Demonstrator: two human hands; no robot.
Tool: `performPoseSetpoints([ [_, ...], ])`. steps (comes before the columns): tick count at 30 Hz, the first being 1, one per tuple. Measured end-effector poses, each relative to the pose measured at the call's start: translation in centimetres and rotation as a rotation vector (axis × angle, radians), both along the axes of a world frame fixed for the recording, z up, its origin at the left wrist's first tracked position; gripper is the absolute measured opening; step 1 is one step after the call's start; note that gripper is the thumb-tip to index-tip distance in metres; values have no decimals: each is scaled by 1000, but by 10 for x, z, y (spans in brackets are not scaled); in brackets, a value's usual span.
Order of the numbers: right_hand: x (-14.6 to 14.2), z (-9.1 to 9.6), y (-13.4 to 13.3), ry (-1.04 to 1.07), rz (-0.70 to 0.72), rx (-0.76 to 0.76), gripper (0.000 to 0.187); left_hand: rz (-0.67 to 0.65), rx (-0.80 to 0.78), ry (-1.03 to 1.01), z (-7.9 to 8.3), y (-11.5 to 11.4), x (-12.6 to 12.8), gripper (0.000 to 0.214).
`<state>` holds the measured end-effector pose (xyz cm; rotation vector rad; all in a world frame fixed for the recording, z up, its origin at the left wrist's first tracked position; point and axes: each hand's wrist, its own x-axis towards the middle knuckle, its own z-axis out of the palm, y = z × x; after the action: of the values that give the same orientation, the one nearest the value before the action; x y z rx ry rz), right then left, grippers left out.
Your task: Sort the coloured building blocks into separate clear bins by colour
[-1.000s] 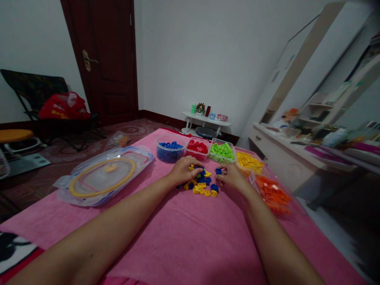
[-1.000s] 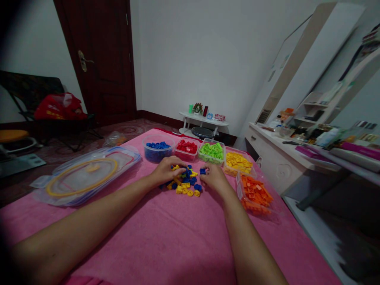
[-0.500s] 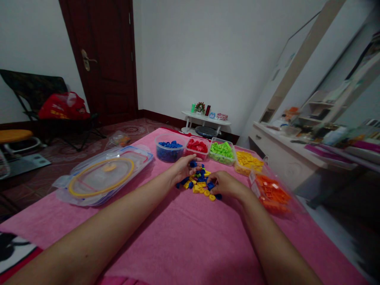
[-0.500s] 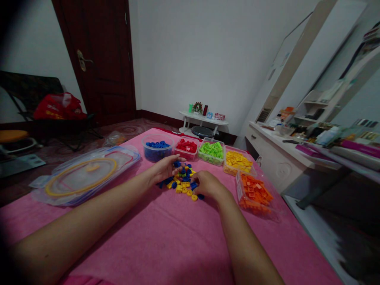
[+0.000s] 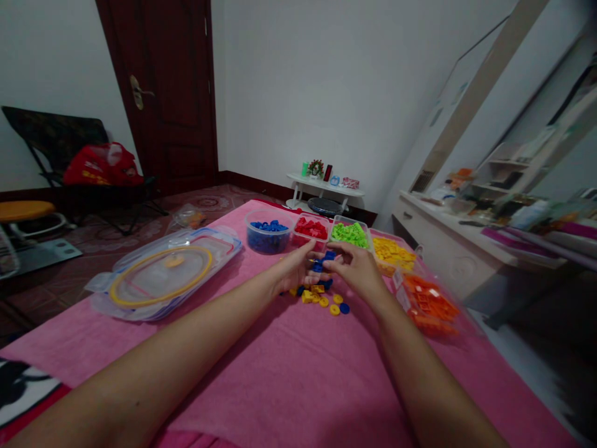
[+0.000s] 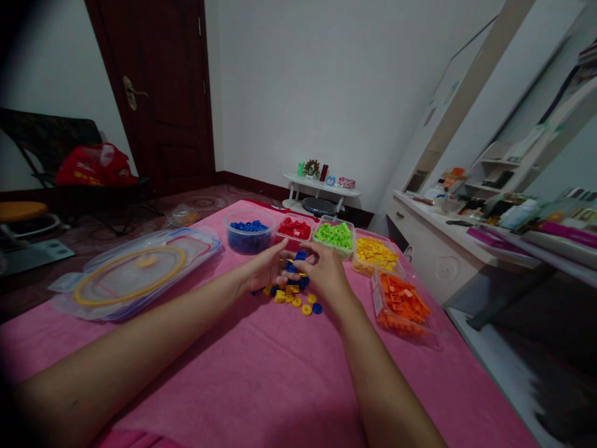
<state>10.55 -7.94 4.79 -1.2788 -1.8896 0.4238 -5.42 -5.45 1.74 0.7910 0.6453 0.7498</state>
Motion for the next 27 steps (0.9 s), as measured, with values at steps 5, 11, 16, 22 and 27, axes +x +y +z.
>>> performPoseSetpoints([
  [5, -4, -4, 0, 160, 50, 39, 37, -3, -82, -105, 1, -5, 5, 31],
  [11, 5, 0, 2, 239, -48, 40, 32, 144, -61, -30, 13, 4, 0, 5],
  [16, 13, -5, 7, 222, -53, 31, 28, 487, 200, 36, 43, 32, -25, 8],
  [22, 21, -16, 15, 164, -82, 12, 27, 855, 850, 959, 49, 79, -68, 21],
  [27, 24, -12, 12, 36, -30, -96, 20, 822, 1161, 1250, 34, 71, -61, 30],
])
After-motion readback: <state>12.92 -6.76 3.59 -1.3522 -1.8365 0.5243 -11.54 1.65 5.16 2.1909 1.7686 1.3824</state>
